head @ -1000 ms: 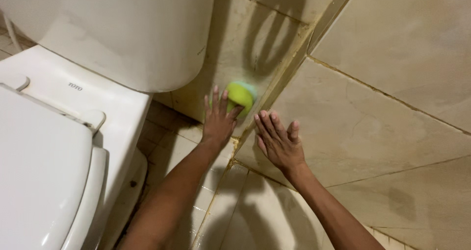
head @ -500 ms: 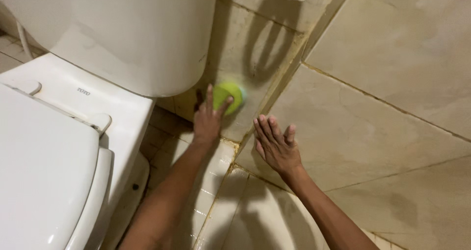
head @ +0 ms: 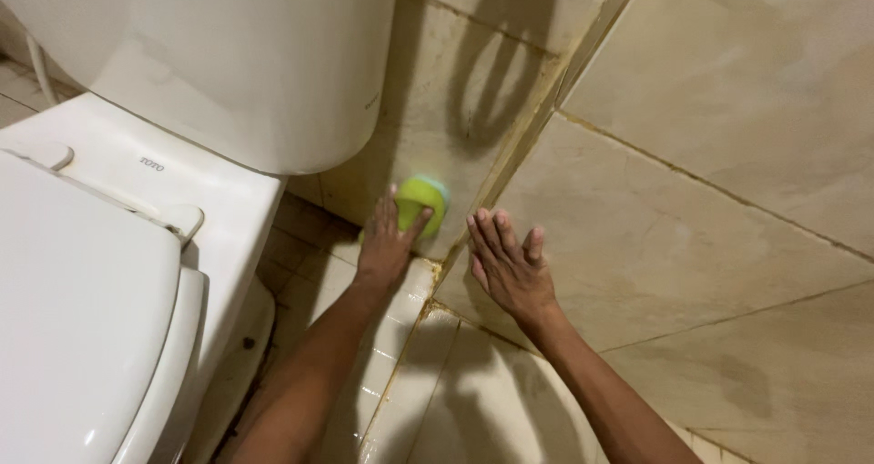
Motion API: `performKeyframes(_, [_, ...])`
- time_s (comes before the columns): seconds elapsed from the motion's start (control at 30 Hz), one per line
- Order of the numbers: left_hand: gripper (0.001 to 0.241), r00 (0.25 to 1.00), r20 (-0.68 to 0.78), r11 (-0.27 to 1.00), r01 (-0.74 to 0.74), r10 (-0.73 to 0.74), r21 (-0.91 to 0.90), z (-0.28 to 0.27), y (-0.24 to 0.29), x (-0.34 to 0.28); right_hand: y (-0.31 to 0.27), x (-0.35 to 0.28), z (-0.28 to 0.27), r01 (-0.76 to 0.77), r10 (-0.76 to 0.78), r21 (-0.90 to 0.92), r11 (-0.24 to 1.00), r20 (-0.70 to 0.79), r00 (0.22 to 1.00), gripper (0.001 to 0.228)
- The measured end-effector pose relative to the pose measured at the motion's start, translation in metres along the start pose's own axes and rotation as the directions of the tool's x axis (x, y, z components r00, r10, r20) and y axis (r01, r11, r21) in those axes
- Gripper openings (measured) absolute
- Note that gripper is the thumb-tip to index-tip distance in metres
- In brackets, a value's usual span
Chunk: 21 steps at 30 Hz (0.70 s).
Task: The person scrubs the floor tiles and the base of the toilet using a pink brush and a spray bottle. They then switch to a green sponge to scrub the wall tiles adjacent to the toilet. Finally, they spray the toilet tank with the cleaning solution.
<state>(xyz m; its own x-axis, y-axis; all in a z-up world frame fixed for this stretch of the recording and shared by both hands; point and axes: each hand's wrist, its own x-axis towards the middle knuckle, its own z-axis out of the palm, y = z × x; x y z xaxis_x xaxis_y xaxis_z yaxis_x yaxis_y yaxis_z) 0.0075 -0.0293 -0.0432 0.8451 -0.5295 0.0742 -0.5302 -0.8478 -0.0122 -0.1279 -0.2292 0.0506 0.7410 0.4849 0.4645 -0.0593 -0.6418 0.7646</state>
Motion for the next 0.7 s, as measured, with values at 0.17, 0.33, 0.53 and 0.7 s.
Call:
performKeyframes(0.17, [0.099, 0.992, -0.122, 0.995, -0.014, 0.001, -0.103, -0.012, 0.016, -0.011, 0.004, -0.001, -0.002, -0.005, 0.005, -0.001, 1.0, -0.017, 1.0, 0.07])
performKeyframes(0.33, [0.098, 0.997, -0.05, 0.998, -0.056, 0.055, -0.024, -0.024, 0.008, -0.026, 0.003, 0.001, -0.006, 0.001, -0.001, -0.011, 1.0, -0.036, 0.999, 0.069])
performKeyframes(0.53, [0.107, 0.976, -0.219, 0.998, -0.031, 0.019, -0.048, -0.045, 0.013, -0.045, 0.007, -0.001, -0.019, -0.006, 0.005, -0.023, 1.0, -0.031, 1.0, 0.069])
performKeyframes(0.7, [0.111, 0.85, -0.525, 0.988, -0.12, 0.054, -0.093, -0.087, 0.025, -0.054, 0.009, -0.002, -0.031, -0.026, 0.025, -0.021, 0.999, -0.037, 0.999, 0.069])
